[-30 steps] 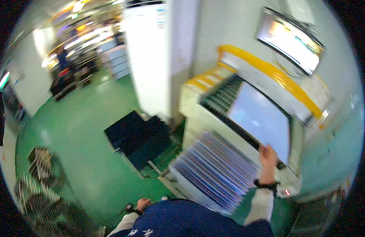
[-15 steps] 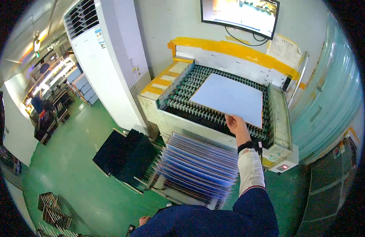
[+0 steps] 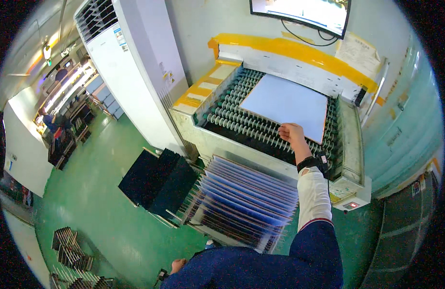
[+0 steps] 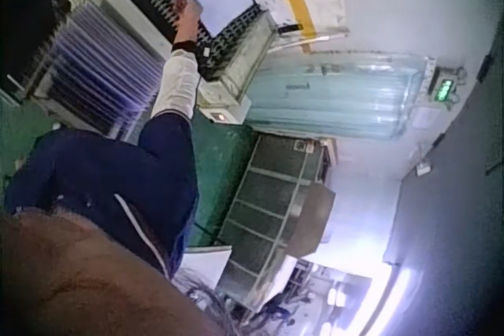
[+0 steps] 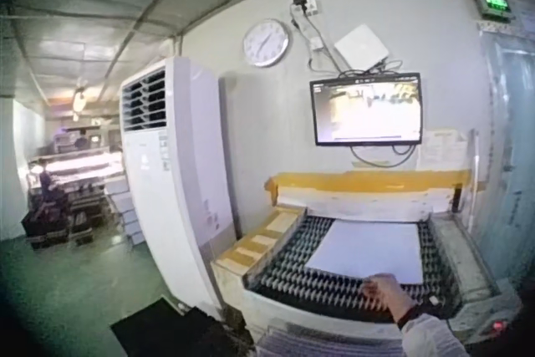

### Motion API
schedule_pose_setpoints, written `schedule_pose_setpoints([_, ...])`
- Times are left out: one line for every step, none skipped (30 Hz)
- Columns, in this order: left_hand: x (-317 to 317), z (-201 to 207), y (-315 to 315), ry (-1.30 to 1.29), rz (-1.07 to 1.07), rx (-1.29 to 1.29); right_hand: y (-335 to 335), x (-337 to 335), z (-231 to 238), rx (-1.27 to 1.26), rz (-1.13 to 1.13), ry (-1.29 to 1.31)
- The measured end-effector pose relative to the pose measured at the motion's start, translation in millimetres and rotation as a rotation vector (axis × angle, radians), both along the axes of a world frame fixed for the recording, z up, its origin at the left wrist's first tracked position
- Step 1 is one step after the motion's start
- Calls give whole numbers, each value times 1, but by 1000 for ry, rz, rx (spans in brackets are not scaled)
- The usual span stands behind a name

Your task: Feeding large white sheets or boards into a processing machine from a vertical stack.

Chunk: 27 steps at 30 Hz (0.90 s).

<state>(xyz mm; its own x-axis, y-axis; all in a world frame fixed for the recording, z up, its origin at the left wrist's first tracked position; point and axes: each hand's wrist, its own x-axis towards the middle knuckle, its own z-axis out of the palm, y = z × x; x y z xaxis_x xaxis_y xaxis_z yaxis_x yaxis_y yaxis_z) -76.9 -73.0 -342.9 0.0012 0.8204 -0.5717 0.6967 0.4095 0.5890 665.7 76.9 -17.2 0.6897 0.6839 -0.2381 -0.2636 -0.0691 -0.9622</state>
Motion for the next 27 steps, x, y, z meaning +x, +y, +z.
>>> schedule_pose_setpoints([9, 11, 4, 25, 119, -153, -5, 8, -8, -7, -7, 1])
schedule_pose_setpoints([4, 1, 4, 26, 122, -155, -4, 14, -15, -164, -133, -456])
schedule_pose_setpoints([1, -10, 6, 37, 98, -150, -5, 22, -21, -318, -258, -913])
schedule_pose_setpoints([-4, -19, 3, 49, 86, -146, -4, 24, -22, -551, -237, -1079])
schedule_pose_setpoints([-4, -17, -1, 53, 101, -150, -2, 11, -14, -547, -220, -1079])
schedule_pose_setpoints([-4, -14, -4, 6, 136, -140, -2, -4, -4, -743, -164, -1102])
schedule_pose_setpoints([-2, -13, -5, -44, 162, -127, -4, -14, 3, -941, -116, -1120])
schedule_pose_setpoints([-2, -12, -6, -45, 171, -128, -7, -10, -2, -938, -52, -1144])
schedule_pose_setpoints([-3, -10, -6, 21, 118, -98, -6, -5, -3, -932, -43, -1150])
schedule_pose_setpoints([-4, -6, -10, 89, 67, -72, -7, -3, -4, -932, -51, -1161])
schedule_pose_setpoints([-4, -4, -12, 88, 80, -76, -6, -1, -4, -931, -58, -1173])
schedule_pose_setpoints([-4, -1, -13, 96, 87, -121, -3, 4, 0, -969, -23, -1168])
schedule_pose_setpoints([-4, 2, -15, 102, 91, -168, -2, 10, -2, -967, -12, -1175])
schedule_pose_setpoints([-6, 0, -19, 98, 108, -171, 1, 18, -4, -976, 2, -1189])
schedule_pose_setpoints([-9, -3, -22, 91, 92, -95, 4, 25, -5, -985, 16, -1204])
schedule_pose_setpoints([-10, -6, -28, 85, 82, -21, 7, 28, -4, -992, 33, -1188])
schedule_pose_setpoints([-8, -4, -33, 80, 106, -26, 9, 30, -3, -981, 52, -1204])
schedule_pose_setpoints([-6, -2, -36, 84, 185, -80, 10, 31, -3, -979, 57, -1202])
schedule_pose_setpoints([-6, 2, -39, 87, 257, -134, 10, 35, -4, -981, 57, -1196])
schedule_pose_setpoints([-6, 3, -41, 53, 281, -113, 10, 39, -5, -956, 66, -1208])
schedule_pose_setpoints([-4, 5, -44, 51, 294, -122, 13, 43, -7, -956, 80, -1217])
schedule_pose_setpoints([4, 24, -38, 89, 263, -124, 16, 42, -8, -972, 95, -1232])
schedule_pose_setpoints([8, 37, -37, 127, 228, -125, 14, 42, -8, -991, 106, -1245])
schedule_pose_setpoints([4, 26, -37, 132, 206, -134, 14, 49, -19, -951, 65, -1281])
schedule_pose_setpoints([-3, 7, -38, 137, 194, -145, 17, 41, -19, -955, 90, -1287])
schedule_pose_setpoints([-6, -4, -35, 139, 153, -126, 18, 32, -18, -891, 116, -1324])
schedule_pose_setpoints([-10, -13, -35, 140, 112, -108, 15, 18, -15, -826, 142, -1360])
